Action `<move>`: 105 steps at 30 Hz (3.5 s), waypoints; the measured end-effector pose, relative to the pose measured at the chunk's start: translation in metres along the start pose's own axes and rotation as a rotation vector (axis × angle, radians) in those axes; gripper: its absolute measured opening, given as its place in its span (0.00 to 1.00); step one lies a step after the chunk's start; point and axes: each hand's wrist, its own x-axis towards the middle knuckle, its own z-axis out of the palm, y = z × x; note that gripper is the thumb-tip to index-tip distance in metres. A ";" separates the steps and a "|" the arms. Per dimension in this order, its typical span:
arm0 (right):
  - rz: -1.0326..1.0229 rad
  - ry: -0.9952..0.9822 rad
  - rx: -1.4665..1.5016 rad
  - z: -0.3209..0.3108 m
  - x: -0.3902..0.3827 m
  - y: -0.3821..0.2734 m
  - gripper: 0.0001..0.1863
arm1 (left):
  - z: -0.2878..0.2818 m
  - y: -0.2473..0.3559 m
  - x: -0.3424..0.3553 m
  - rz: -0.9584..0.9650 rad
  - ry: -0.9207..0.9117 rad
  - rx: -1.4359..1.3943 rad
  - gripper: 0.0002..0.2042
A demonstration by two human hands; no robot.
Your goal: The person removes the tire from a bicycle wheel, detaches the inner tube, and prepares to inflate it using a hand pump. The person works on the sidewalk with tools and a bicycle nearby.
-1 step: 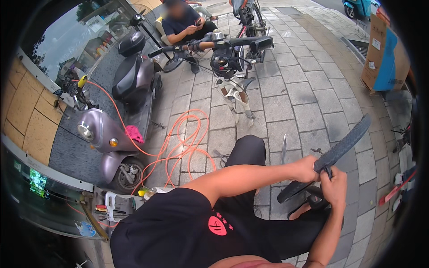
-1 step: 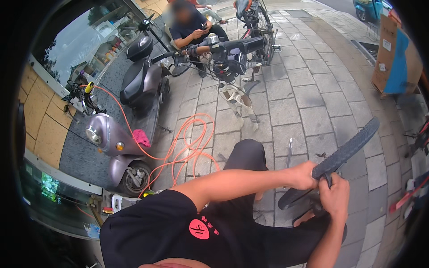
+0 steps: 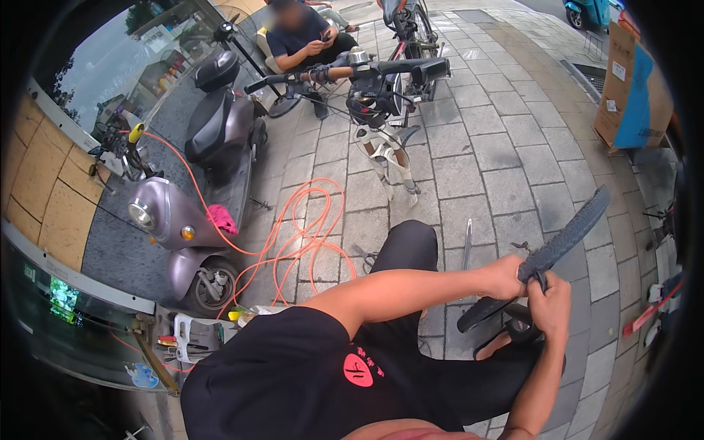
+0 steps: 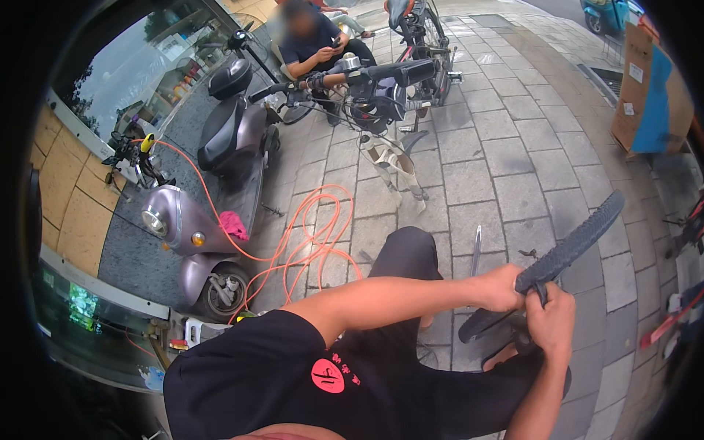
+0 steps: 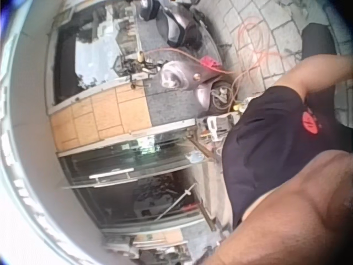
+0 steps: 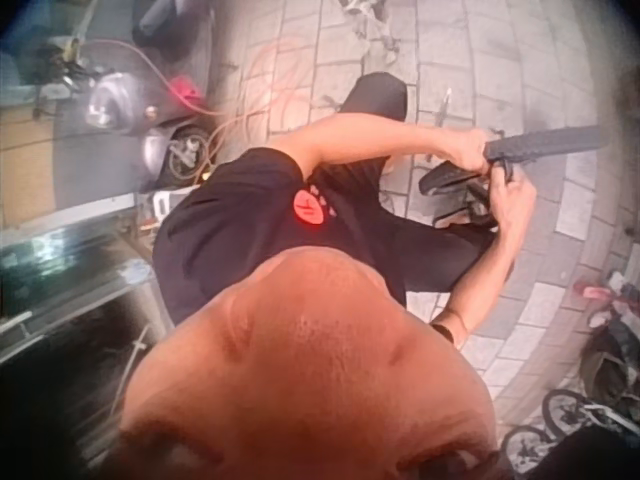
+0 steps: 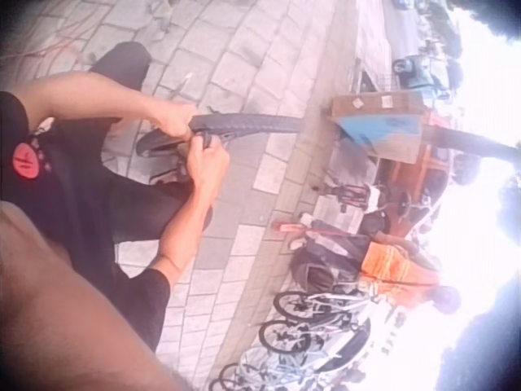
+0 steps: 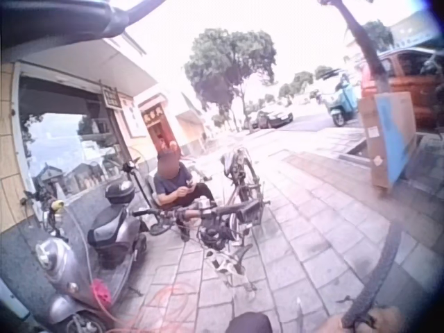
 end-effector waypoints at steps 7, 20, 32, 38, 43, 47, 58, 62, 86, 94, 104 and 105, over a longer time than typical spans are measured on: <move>-0.025 0.026 -0.050 0.013 -0.004 -0.001 0.14 | 0.000 0.005 -0.001 -0.098 0.027 0.064 0.10; 0.060 -0.049 0.256 0.028 -0.007 0.013 0.13 | -0.012 -0.010 -0.023 -0.029 0.030 -0.018 0.10; 0.158 -0.126 0.173 0.022 0.003 -0.011 0.22 | -0.034 -0.012 -0.026 0.027 0.067 0.011 0.17; 0.085 -0.124 0.094 0.026 0.004 0.003 0.18 | -0.040 -0.020 -0.025 0.110 0.136 0.328 0.21; 0.023 -0.071 0.110 0.032 0.010 0.004 0.17 | -0.054 -0.006 -0.039 0.113 0.211 0.423 0.18; 0.074 -0.090 0.144 0.034 0.012 -0.008 0.17 | -0.053 -0.005 -0.040 0.119 0.195 0.495 0.18; 0.036 -0.084 0.115 0.049 0.016 0.004 0.21 | -0.061 -0.018 -0.029 0.072 -0.169 0.454 0.25; 0.012 -0.076 0.124 0.050 0.017 0.005 0.17 | -0.058 -0.015 -0.033 0.017 -0.122 0.545 0.26; -0.005 -0.029 0.119 0.038 0.047 -0.014 0.25 | -0.061 0.065 0.030 -0.164 0.481 0.980 0.38; 0.092 0.399 0.165 0.029 0.032 0.025 0.30 | -0.053 0.058 0.048 0.026 0.296 0.988 0.33; 0.103 0.469 0.274 0.031 0.021 0.007 0.51 | -0.107 -0.046 0.104 -0.111 0.058 -0.422 0.36; 0.059 0.447 0.311 0.031 0.022 0.010 0.51 | -0.115 -0.091 0.118 -0.089 0.138 -0.363 0.42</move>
